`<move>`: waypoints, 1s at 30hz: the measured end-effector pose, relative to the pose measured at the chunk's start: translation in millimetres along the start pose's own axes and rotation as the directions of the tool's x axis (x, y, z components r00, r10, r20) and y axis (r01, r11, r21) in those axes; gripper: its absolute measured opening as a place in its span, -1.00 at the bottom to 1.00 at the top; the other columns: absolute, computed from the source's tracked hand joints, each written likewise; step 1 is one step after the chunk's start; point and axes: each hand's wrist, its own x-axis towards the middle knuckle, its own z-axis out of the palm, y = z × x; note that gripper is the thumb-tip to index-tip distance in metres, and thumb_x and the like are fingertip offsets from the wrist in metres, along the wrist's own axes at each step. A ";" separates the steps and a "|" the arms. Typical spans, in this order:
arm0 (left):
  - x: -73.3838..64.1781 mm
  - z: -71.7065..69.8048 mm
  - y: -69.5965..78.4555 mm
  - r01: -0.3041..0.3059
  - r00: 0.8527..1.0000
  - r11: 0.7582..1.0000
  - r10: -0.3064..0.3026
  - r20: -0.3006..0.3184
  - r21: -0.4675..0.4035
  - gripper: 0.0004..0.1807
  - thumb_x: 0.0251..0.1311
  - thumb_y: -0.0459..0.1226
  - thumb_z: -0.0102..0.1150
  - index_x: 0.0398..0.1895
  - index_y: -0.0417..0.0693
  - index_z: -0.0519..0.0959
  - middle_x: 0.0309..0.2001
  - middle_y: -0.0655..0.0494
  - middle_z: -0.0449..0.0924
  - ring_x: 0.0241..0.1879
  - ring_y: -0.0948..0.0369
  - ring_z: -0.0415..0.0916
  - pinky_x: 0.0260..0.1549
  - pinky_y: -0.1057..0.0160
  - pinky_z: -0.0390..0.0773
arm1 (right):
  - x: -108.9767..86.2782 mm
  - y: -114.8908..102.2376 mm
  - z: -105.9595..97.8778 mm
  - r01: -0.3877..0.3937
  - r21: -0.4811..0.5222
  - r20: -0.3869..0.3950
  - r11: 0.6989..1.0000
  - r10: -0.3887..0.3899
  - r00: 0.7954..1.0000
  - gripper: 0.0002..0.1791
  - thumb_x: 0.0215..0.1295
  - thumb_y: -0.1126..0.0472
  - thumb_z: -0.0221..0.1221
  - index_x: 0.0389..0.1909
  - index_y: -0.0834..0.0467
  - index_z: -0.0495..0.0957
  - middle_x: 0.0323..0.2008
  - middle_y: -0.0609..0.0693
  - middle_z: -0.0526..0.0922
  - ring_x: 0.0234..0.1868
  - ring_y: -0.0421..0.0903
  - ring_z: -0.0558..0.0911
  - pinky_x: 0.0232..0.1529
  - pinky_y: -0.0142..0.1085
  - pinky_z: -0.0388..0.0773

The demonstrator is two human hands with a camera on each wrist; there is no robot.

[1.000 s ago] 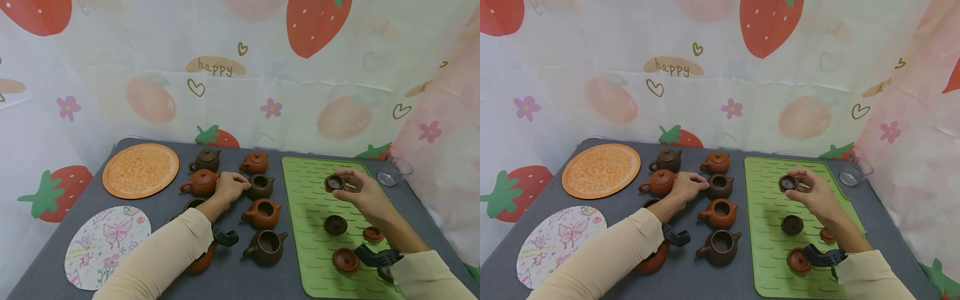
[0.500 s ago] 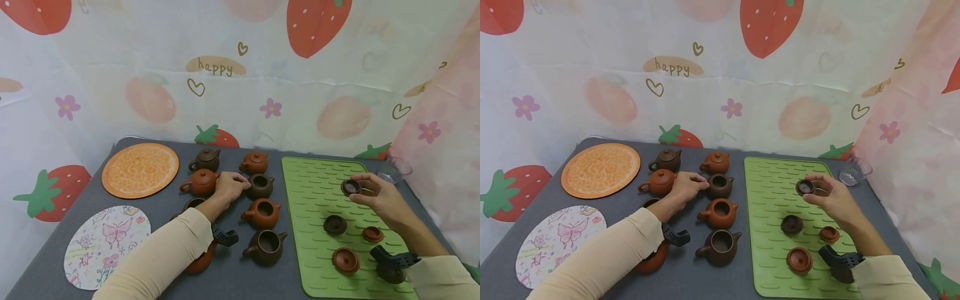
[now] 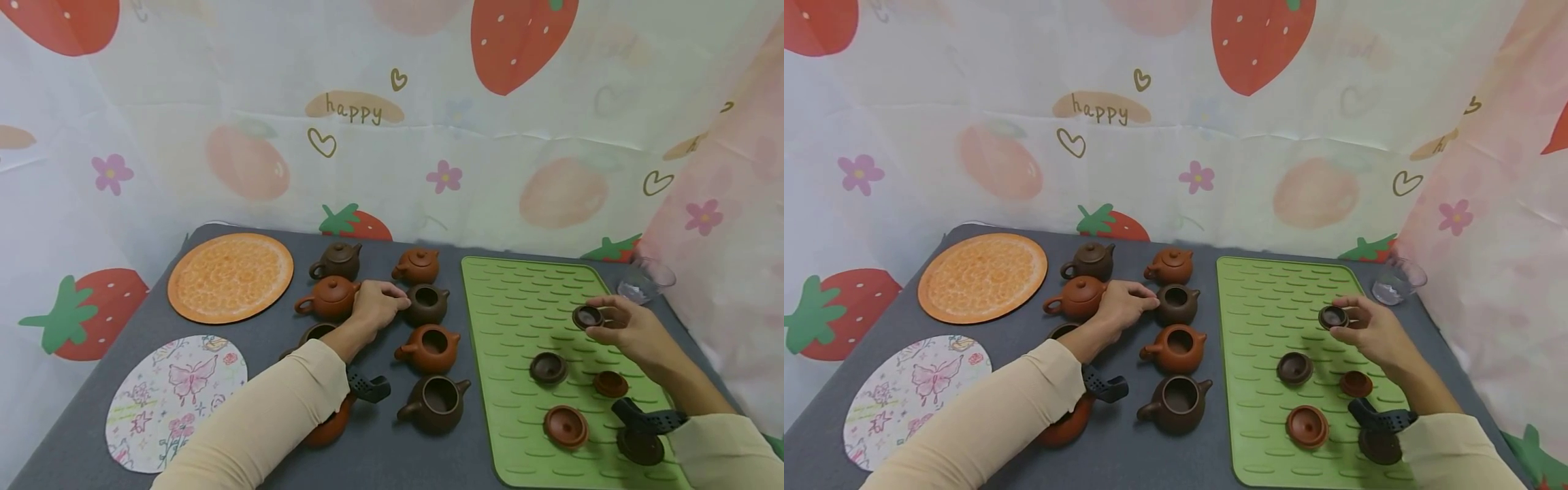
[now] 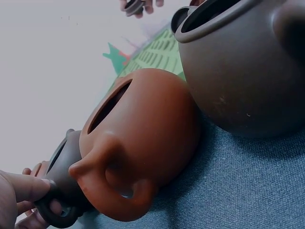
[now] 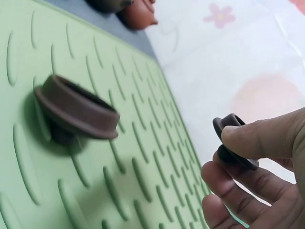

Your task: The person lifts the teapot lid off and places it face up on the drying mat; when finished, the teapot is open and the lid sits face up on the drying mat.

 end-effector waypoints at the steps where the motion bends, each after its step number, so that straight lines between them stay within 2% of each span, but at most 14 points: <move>1: -0.1 0.0 0.1 -0.001 1.000 1.000 0.001 0.001 -0.001 -0.92 0.14 -0.27 0.37 -0.49 0.02 0.71 -0.35 0.09 0.58 -0.36 0.10 0.46 -0.44 0.18 0.45 | -0.2 1.7 -0.5 -0.004 0.002 0.002 1.000 0.004 1.000 -0.37 0.35 0.14 0.22 0.32 0.33 0.24 0.20 0.40 0.37 -0.07 -0.26 0.49 -0.15 -0.06 0.53; 7: -0.2 -0.1 0.6 0.001 1.000 1.000 -0.001 0.008 -0.005 -0.92 0.16 -0.27 0.35 -0.48 0.01 0.71 -0.35 0.09 0.58 -0.36 0.09 0.46 -0.44 0.18 0.44 | 1.6 11.1 -1.5 -0.024 0.010 0.009 1.000 0.024 1.000 -0.38 0.35 0.18 0.21 0.31 0.35 0.24 0.18 0.43 0.37 -0.11 -0.27 0.52 -0.18 -0.07 0.55; 15: -1.1 -0.7 1.2 0.004 1.000 1.000 -0.004 0.007 -0.003 -0.92 0.16 -0.27 0.36 -0.48 0.01 0.71 -0.35 0.09 0.57 -0.36 0.09 0.45 -0.44 0.17 0.44 | 5.4 27.4 1.0 -0.078 -0.014 0.046 0.997 0.079 0.996 -0.44 0.33 0.31 0.18 0.27 0.41 0.25 0.08 0.45 0.43 -0.11 0.14 0.58 -0.21 -0.06 0.56; 22: -0.3 -0.2 0.3 0.002 1.000 1.000 -0.002 0.009 -0.006 -0.92 0.15 -0.27 0.36 -0.48 0.01 0.71 -0.35 0.08 0.57 -0.36 0.08 0.45 -0.44 0.16 0.45 | 9.0 38.4 3.9 -0.117 -0.046 0.062 0.992 0.120 0.991 -0.46 0.31 0.31 0.21 0.24 0.42 0.28 0.00 0.39 0.47 -0.14 0.14 0.57 -0.23 -0.05 0.55; 30: 1.2 0.1 -1.0 0.003 1.000 1.000 -0.003 0.004 -0.003 -0.91 0.16 -0.27 0.36 -0.49 0.01 0.71 -0.36 0.08 0.56 -0.37 0.08 0.45 -0.45 0.17 0.44 | 10.9 44.1 4.4 -0.145 -0.126 0.089 0.981 0.156 0.984 -0.45 0.25 0.33 0.24 0.20 0.42 0.31 0.04 0.50 0.38 -0.09 0.21 0.52 -0.26 -0.06 0.50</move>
